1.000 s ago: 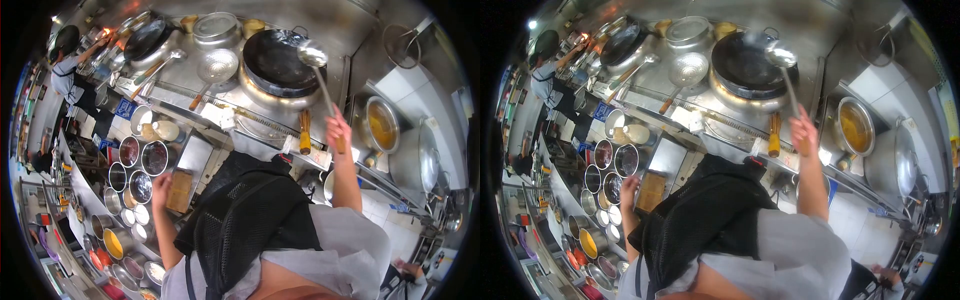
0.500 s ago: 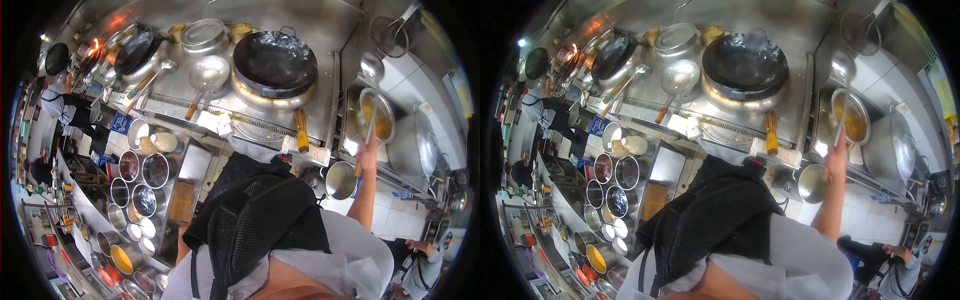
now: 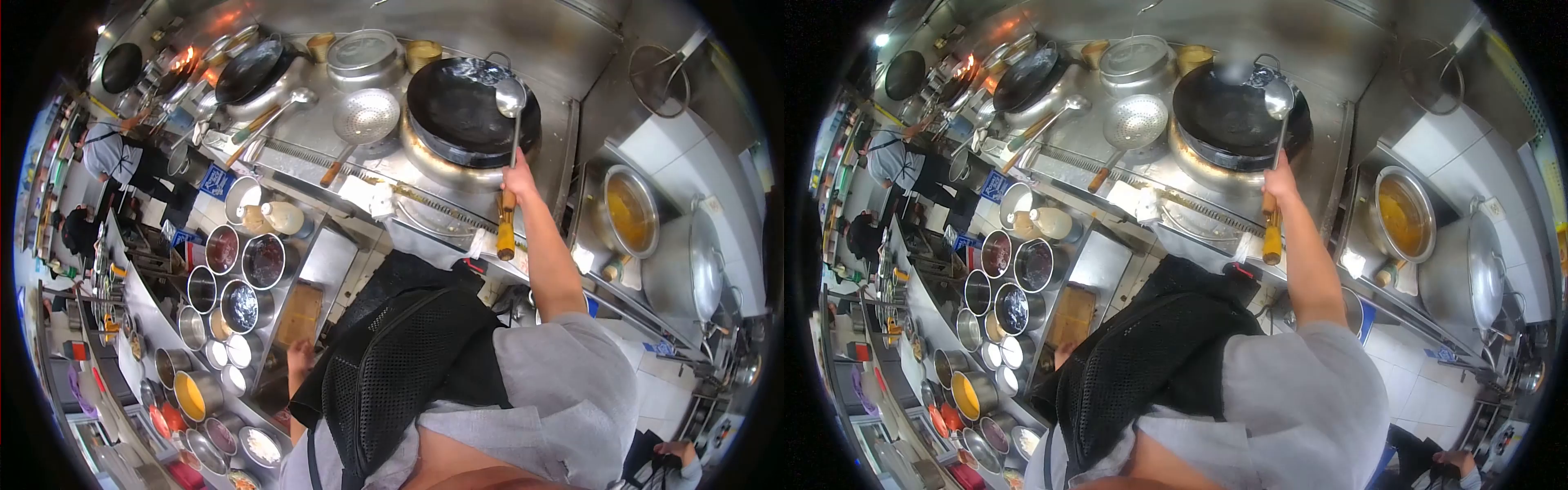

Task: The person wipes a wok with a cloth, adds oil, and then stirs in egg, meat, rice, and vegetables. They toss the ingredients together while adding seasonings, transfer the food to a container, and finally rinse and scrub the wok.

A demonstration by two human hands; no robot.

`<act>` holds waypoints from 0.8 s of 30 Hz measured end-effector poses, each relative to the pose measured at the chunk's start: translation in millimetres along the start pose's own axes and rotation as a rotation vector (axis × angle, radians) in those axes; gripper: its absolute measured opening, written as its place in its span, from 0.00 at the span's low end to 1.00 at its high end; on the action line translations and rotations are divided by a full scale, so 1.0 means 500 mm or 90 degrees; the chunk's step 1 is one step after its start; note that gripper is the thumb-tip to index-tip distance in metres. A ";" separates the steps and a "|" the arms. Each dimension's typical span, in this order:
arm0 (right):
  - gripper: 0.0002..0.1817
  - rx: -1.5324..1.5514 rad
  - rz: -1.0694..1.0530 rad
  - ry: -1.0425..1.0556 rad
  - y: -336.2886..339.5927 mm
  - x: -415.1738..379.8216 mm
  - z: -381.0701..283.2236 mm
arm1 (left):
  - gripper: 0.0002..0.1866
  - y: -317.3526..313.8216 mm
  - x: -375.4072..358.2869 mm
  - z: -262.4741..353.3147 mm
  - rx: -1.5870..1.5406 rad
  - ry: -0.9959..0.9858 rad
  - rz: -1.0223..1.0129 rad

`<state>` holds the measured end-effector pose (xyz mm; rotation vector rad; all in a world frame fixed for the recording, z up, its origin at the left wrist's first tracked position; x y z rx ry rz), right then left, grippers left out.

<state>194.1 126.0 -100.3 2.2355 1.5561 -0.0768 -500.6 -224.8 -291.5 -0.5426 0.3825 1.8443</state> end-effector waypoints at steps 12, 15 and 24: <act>0.24 0.725 -0.403 -0.143 -0.063 -0.083 0.009 | 0.08 0.105 -0.103 -0.211 0.223 0.195 0.021; 0.25 0.765 -0.421 -0.033 0.019 -0.144 -0.029 | 0.09 0.090 -0.080 -0.148 0.185 0.163 0.034; 0.39 0.057 0.154 0.075 0.406 -0.386 -0.096 | 0.13 0.071 0.013 0.062 0.113 0.043 0.111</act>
Point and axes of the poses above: each hand's wrist, its own x-axis towards the middle knuckle, its own y-axis out of the back of the hand, z = x × y, the point moved 7 cm from there along x, towards the middle knuckle, and after that the axes turned 9 degrees about -x, right-handed, at the moved point
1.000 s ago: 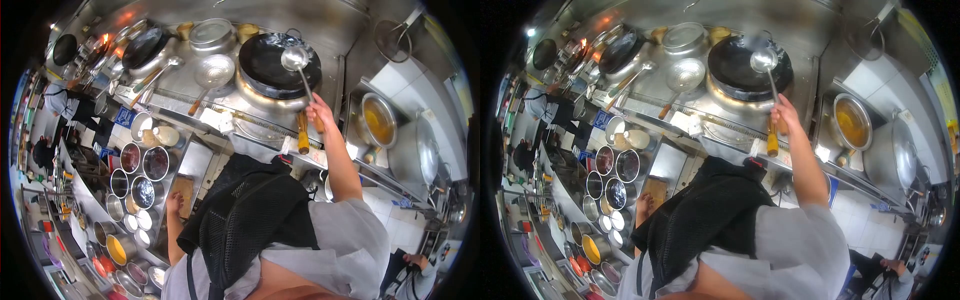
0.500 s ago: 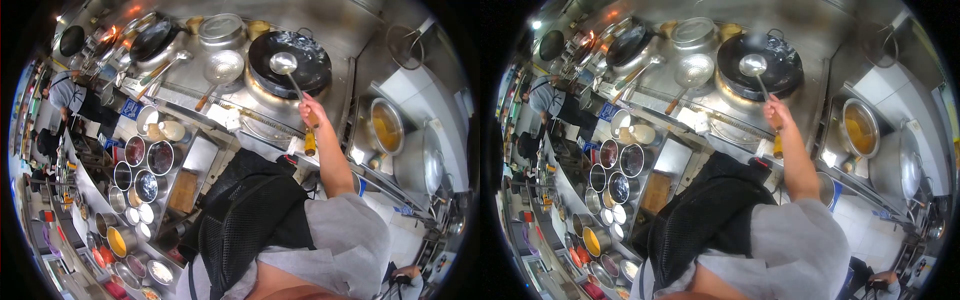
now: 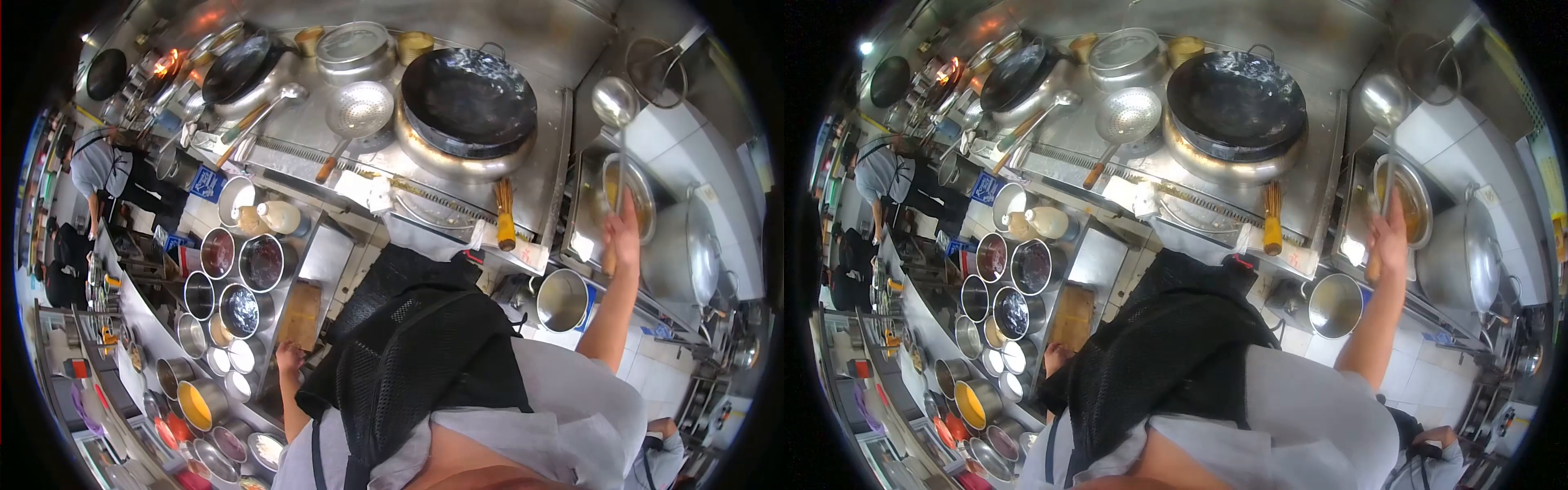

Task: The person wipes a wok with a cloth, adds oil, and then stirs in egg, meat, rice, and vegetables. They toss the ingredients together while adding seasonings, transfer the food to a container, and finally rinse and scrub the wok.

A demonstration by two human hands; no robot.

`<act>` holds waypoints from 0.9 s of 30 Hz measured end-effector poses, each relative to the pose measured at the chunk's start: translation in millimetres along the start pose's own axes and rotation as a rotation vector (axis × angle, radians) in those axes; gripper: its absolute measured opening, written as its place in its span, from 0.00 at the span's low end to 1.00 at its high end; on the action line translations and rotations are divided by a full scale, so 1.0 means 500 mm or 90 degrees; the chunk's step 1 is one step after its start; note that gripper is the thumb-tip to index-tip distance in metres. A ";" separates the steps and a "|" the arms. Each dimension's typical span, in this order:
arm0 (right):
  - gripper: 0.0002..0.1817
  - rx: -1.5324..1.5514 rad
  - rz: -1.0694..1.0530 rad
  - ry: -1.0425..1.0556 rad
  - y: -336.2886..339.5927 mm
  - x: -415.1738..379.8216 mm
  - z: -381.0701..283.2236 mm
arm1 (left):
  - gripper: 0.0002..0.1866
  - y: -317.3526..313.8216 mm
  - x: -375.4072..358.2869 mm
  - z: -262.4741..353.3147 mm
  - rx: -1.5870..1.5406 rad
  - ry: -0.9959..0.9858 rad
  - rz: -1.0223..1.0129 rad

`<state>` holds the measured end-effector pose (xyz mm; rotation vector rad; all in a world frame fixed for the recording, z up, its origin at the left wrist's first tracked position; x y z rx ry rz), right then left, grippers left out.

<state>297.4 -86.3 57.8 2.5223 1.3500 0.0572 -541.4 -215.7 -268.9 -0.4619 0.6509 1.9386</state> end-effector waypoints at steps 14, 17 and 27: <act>0.38 -0.266 -0.200 0.019 -0.199 0.075 0.117 | 0.10 -0.096 -0.012 -0.110 -0.033 0.104 -0.044; 0.37 -0.312 -0.313 0.081 -0.299 0.165 0.201 | 0.13 -0.094 -0.020 -0.027 0.261 -0.110 -0.020; 0.45 -0.622 -0.354 0.433 -0.598 0.379 0.282 | 0.17 0.033 -0.405 -0.246 -0.067 0.051 0.416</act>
Point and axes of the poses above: each hand's wrist, its own x-axis towards the middle knuckle, its own y-axis out of the back of the hand, z = x × y, the point moved 7 cm from there along x, towards the middle knuckle, and after that the axes turned 9 degrees about -x, right-handed, at the moved point
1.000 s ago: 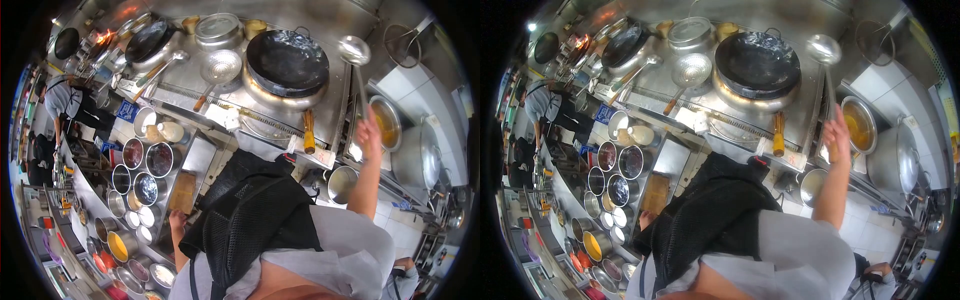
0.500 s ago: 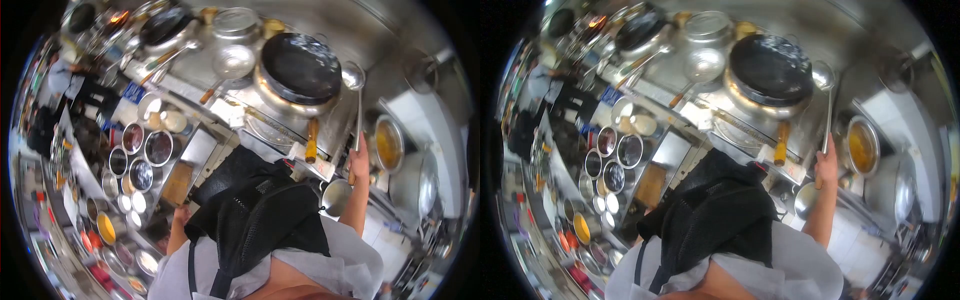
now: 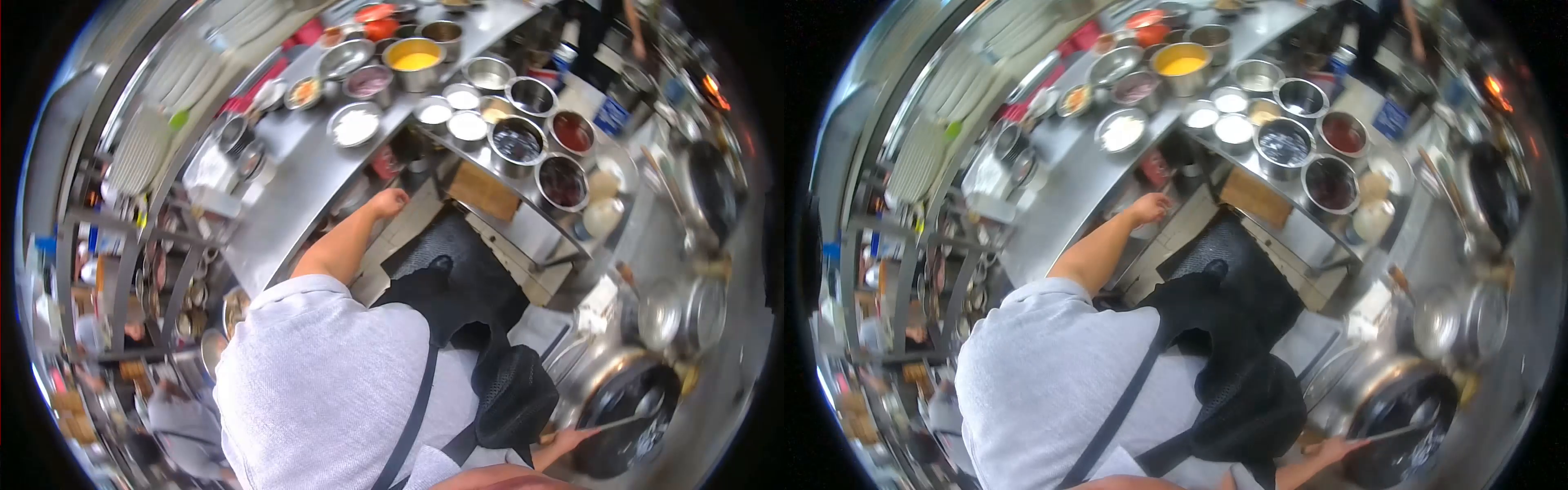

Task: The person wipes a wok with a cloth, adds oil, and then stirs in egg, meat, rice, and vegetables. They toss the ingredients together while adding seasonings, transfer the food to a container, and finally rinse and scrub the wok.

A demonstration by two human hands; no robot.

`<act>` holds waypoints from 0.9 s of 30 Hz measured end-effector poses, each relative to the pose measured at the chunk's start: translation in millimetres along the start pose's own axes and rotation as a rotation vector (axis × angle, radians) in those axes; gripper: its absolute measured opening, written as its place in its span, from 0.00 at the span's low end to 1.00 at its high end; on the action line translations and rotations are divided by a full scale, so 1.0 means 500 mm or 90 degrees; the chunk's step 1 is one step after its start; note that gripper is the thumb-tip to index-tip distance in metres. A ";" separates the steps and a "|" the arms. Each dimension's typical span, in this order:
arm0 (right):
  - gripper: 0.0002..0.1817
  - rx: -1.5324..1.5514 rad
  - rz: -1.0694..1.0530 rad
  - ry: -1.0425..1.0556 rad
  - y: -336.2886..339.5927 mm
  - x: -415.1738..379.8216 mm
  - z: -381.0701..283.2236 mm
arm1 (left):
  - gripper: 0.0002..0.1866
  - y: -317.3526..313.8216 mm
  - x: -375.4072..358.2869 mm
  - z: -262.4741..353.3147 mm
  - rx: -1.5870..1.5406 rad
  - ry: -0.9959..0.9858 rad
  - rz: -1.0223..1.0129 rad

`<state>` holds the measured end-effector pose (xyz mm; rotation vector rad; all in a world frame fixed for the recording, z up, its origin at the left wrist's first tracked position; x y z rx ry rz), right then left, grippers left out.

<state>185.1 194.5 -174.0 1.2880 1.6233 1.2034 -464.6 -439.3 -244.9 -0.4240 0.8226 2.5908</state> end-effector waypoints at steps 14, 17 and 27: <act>0.36 0.223 0.129 -0.168 -0.021 0.018 -0.170 | 0.17 0.666 -0.431 -0.571 0.086 0.186 1.035; 0.34 0.296 0.186 -0.194 0.043 -0.082 -0.347 | 0.22 0.793 -0.408 -0.632 -0.239 0.270 1.043; 0.14 0.926 -0.233 0.076 0.115 -0.150 -0.941 | 0.24 0.939 -0.309 -0.601 -0.026 0.347 0.959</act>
Point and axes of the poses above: each hand's wrist, its own x-axis towards the middle knuckle, its own y-axis out of the back of the hand, z = x × y, the point moved 7 cm from there along x, towards the middle knuckle, and after that the axes turned 9 degrees about -x, right-handed, at the moved point
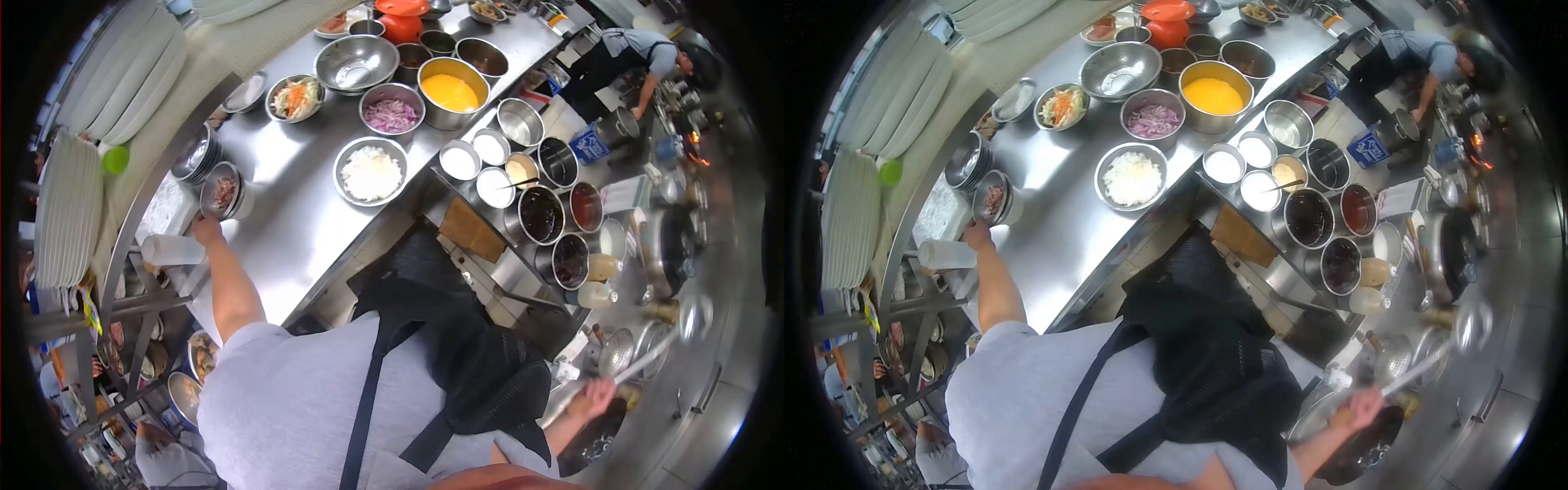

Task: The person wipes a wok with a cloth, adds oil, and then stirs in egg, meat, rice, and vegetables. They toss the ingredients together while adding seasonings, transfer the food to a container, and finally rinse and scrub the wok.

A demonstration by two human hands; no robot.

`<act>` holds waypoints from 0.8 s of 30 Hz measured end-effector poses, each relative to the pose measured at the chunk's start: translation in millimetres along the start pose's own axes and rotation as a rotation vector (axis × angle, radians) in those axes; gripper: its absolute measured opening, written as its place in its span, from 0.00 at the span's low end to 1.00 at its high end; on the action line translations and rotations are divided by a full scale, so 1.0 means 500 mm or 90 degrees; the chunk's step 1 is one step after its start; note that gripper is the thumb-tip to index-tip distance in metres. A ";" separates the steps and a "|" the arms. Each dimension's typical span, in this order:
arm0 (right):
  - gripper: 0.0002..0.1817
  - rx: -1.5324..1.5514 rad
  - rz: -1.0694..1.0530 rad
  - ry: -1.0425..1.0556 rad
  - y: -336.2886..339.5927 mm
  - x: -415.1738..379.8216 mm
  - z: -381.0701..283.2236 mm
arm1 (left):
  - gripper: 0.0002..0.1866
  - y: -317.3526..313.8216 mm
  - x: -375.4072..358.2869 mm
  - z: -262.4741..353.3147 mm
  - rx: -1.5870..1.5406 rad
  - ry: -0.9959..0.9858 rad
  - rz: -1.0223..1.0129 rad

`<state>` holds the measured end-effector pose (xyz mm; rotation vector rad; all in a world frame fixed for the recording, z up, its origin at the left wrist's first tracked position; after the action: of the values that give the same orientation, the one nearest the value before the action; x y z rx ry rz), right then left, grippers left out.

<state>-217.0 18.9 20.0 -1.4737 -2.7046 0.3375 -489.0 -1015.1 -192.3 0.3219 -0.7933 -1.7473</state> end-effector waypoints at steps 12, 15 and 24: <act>0.35 -0.256 -0.767 -0.271 -0.821 0.051 0.234 | 0.28 0.091 -0.108 -0.021 0.108 0.121 0.175; 0.38 -0.503 -0.863 -0.163 -0.901 0.104 0.265 | 0.26 0.185 -0.248 0.073 -0.131 0.329 0.157; 0.37 -0.395 -0.994 -0.399 -0.975 0.231 0.270 | 0.18 0.277 -0.561 0.067 -0.463 0.317 0.106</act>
<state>-701.6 -163.3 -16.8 1.2379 -3.4886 -0.2029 -313.0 -762.4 -126.6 0.1708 0.1829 -1.5812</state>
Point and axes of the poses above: each hand's wrist, its own x-axis towards the middle knuckle, its own y-axis out of the back of the hand, z = x × y, the point moved 7 cm from there along x, towards the middle knuckle, and after that the axes turned 9 degrees about -x, right-handed, at the moved point
